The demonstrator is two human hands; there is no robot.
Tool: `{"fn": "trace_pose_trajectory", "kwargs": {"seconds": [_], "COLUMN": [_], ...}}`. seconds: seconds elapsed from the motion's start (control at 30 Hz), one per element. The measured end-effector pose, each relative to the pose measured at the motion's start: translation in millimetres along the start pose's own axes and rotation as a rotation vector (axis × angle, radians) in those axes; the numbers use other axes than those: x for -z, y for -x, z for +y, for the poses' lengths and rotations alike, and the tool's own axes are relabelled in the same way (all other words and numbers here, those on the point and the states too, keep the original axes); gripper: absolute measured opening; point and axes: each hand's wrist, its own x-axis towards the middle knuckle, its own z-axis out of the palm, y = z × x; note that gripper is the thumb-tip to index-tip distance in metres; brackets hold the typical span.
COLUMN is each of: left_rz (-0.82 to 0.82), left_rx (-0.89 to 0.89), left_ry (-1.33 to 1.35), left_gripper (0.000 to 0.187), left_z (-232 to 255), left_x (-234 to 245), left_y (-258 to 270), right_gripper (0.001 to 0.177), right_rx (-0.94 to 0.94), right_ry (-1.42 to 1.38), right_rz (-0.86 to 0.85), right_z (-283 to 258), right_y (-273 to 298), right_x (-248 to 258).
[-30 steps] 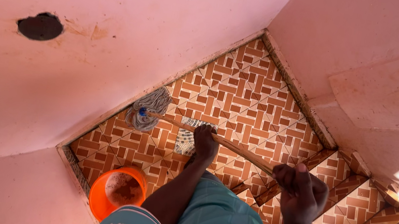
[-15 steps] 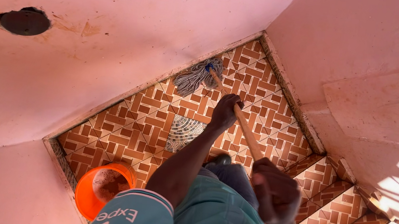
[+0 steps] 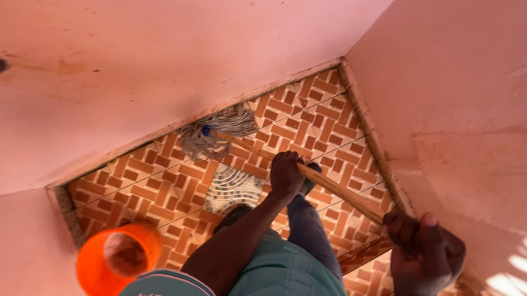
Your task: The person mops the tiled floor of a stairwell landing, periodically dipping the mop into a bucket of water and wringing it out by hand before continuing to mop the floor and the base of the stairs.
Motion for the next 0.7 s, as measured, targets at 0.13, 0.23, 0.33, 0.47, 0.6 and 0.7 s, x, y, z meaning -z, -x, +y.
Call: {"fn": "trace_pose_trajectory", "kwargs": {"seconds": [0.13, 0.23, 0.33, 0.47, 0.6, 0.7], "left_rz": [0.078, 0.085, 0.03, -0.093, -0.408, -0.441], "left_rx": [0.024, 0.011, -0.048, -0.072, 0.029, -0.035], "left_ry": [0.091, 0.25, 0.427, 0.446, 0.386, 0.269], "left_gripper": [0.019, 0.009, 0.024, 0.02, 0.019, 0.007], "left_z": [32, 62, 87, 108, 130, 140], "left_x": [-71, -116, -153, -177, -217, -236], "left_y": [-42, -67, -109, -151, -177, -180], "right_gripper": [0.051, 0.048, 0.039, 0.043, 0.047, 0.053], "right_rx": [0.036, 0.092, 0.144, 0.198, 0.304, 0.328], "right_ry": [-0.005, 0.039, 0.197, 0.381, 0.205, 0.39], "right_rz": [-0.124, -0.247, -0.401, -0.494, -0.359, -0.168], "right_z": [-23, -49, -66, -59, -54, -62], "right_y": [-52, -84, -117, -148, -189, -215], "right_x": [32, 38, 30, 30, 61, 97]}}
